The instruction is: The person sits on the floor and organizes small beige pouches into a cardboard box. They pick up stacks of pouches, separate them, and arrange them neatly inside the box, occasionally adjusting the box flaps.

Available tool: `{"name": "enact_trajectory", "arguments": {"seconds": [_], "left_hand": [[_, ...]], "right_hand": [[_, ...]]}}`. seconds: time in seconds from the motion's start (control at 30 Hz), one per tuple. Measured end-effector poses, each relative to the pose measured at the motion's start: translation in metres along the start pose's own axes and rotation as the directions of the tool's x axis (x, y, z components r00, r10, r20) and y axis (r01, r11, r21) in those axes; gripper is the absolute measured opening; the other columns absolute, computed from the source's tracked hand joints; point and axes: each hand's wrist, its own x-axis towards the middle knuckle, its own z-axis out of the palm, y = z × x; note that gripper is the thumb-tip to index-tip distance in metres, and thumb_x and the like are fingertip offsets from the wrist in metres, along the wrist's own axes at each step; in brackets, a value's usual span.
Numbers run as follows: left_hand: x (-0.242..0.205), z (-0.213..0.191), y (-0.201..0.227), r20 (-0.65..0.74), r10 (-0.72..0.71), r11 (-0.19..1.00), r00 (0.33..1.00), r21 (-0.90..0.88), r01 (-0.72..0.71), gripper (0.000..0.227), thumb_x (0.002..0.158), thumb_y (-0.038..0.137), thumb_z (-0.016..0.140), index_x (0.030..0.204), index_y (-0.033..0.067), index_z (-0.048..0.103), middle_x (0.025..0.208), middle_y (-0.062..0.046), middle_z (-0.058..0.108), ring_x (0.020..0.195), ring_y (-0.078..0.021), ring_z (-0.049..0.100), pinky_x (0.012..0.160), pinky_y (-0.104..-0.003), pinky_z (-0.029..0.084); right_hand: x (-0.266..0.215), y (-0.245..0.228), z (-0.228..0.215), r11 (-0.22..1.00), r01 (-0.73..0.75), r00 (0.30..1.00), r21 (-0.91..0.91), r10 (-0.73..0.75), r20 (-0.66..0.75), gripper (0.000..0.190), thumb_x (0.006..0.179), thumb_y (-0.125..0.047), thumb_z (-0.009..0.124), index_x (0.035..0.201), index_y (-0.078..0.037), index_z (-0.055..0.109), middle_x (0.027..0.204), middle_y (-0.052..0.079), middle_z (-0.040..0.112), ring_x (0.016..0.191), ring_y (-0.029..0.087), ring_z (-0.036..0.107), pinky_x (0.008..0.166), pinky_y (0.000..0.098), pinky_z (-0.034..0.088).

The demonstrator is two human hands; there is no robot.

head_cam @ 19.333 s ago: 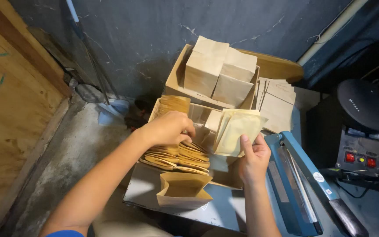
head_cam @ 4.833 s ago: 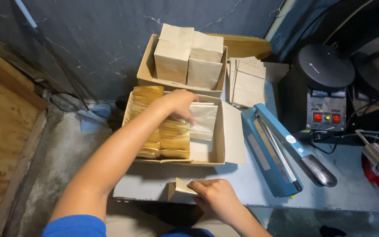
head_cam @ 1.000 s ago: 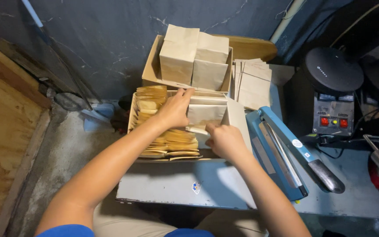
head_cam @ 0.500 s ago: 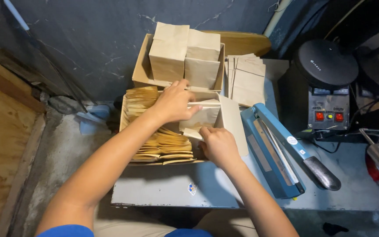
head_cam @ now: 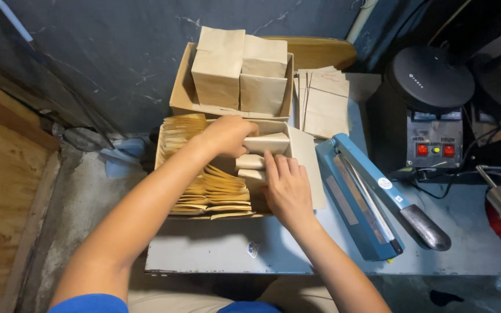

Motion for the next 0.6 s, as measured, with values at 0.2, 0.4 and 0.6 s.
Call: {"name": "enact_trajectory", "arguments": {"seconds": [0.2,0.4,0.6], "left_hand": [[0.007,0.024,-0.012,-0.225,0.02,0.983,0.974,0.182,0.022,0.047,0.071,0.04,0.082,0.111,0.0177,0.073,0.085,-0.013,0.074,0.087,-0.0368,0.075,0.08,-0.051,0.06],[0.001,0.017,0.013,-0.48,0.315,0.875,0.819,0.482,-0.054,0.077,0.065,0.032,0.086,0.135,0.0185,0.059,0.1,-0.006,0.062,0.091,-0.0281,0.066,0.073,-0.042,0.057],[0.013,0.024,0.022,-0.51,0.433,0.769,0.743,0.639,-0.009,0.078,0.076,0.022,0.067,0.151,0.0162,0.046,0.098,-0.007,0.059,0.085,-0.0254,0.062,0.069,-0.039,0.049]], "right_hand": [[-0.009,0.011,0.027,0.987,0.148,0.989,0.07,-0.146,-0.023,0.033,0.064,-0.019,0.082,0.089,-0.007,0.065,0.091,0.012,0.06,0.101,0.035,0.059,0.085,0.0427,0.047],[-0.005,0.01,0.028,0.963,0.204,0.969,0.177,-0.225,0.105,0.008,0.088,-0.018,0.057,0.094,-0.013,0.058,0.083,0.007,0.069,0.08,0.027,0.072,0.075,0.0351,0.055],[-0.007,0.006,0.021,0.964,0.2,0.97,0.173,-0.219,0.101,0.006,0.093,-0.017,0.054,0.094,-0.014,0.06,0.082,0.005,0.069,0.081,0.026,0.072,0.076,0.0333,0.056]]}}
